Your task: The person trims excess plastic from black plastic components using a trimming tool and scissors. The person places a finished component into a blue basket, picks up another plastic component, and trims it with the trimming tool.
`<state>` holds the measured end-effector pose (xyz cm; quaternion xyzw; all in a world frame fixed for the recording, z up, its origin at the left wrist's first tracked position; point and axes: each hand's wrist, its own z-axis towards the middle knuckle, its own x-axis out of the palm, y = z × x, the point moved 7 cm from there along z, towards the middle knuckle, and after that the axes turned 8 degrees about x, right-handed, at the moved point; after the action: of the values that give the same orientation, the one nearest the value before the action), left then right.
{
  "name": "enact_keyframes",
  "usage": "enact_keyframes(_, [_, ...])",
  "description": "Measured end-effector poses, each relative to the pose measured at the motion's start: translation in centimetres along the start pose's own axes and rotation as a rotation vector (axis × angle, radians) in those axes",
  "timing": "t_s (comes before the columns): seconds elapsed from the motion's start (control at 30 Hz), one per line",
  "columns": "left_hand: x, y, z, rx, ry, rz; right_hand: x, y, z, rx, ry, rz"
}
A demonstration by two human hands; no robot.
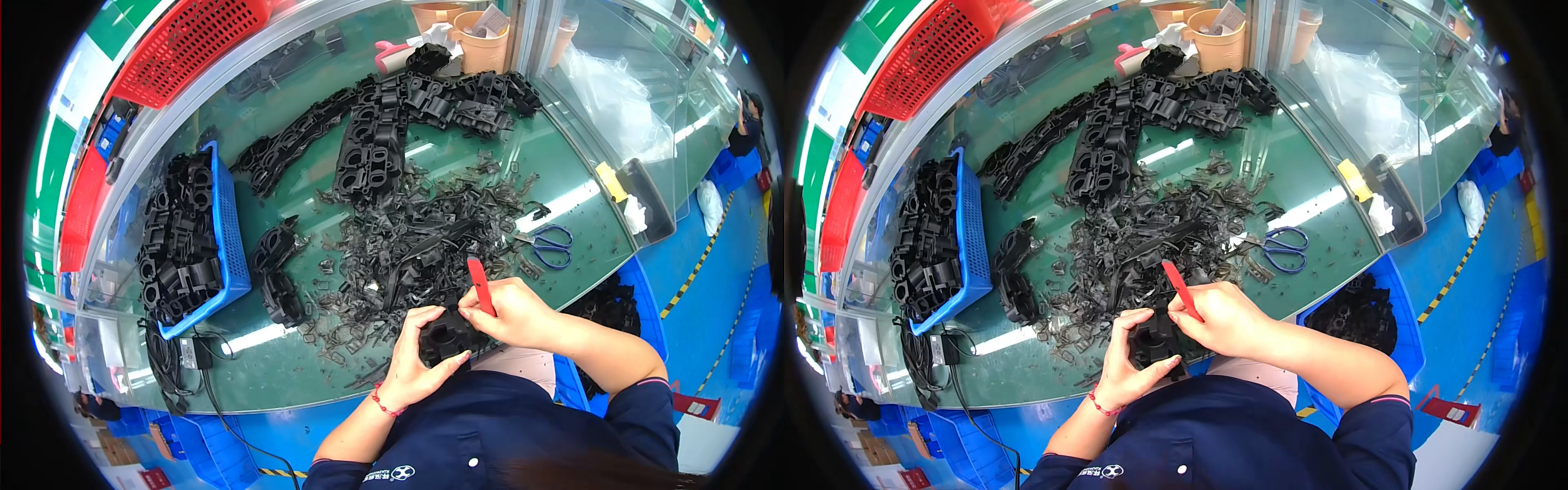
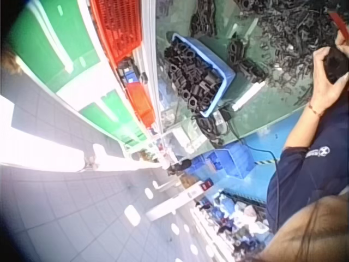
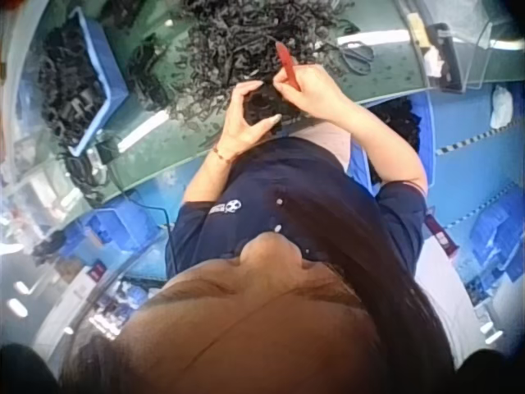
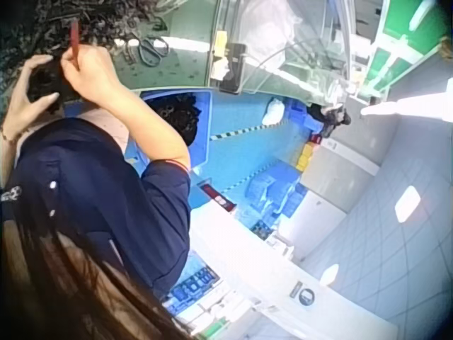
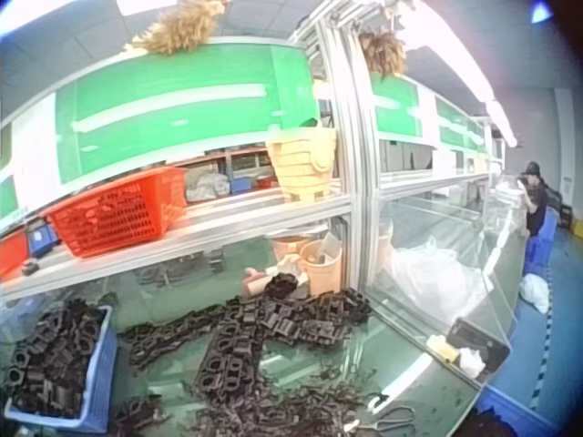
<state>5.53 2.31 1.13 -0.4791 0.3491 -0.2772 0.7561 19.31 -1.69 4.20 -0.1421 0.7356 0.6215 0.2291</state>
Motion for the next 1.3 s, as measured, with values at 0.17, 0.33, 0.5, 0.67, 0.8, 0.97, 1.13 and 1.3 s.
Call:
enact_keyframes(0.17, [0.0, 0.4, -0.2, -0.073, -0.093, -0.03, 0.1, 0.8, -0.1, -0.093, -0.084, -0.065])
enact_keyframes(0.33, [0.3, 0.6, -0.4, -0.146, -0.134, -0.142, 0.2, 1.3, -0.2, -0.128, -0.144, -0.188])
enact_keyframes(0.5, [0.8, 0.7, -0.5, -0.33, -0.174, -0.48, -0.9, 1.0, 0.5, -0.173, -0.319, -0.306])
enact_keyframes(0.67, [0.6, 1.2, -0.5, -0.319, -0.22, -0.644, -2.2, -0.4, 1.0, -0.078, -0.279, 0.06])
enact_keyframes(0.8, [-0.4, 1.5, -0.3, -0.327, -0.377, -0.901, -1.7, -1.7, 0.3, 0.245, -0.037, 0.287])
enact_keyframes(0.97, [-1.2, 2.5, -0.2, -0.339, -0.489, -1.146, -1.7, -0.6, -0.9, 0.116, -0.042, 0.366])
enact_keyframes(1.13, [-1.0, 2.8, -0.4, -0.387, -0.484, -1.247, -1.0, 0.8, -1.2, -0.014, 0.052, 0.169])
enact_keyframes(1.3, [-0.7, 3.0, -0.6, -0.406, -0.522, -1.201, -0.3, 0.8, -1.3, -0.093, -0.015, 0.088])
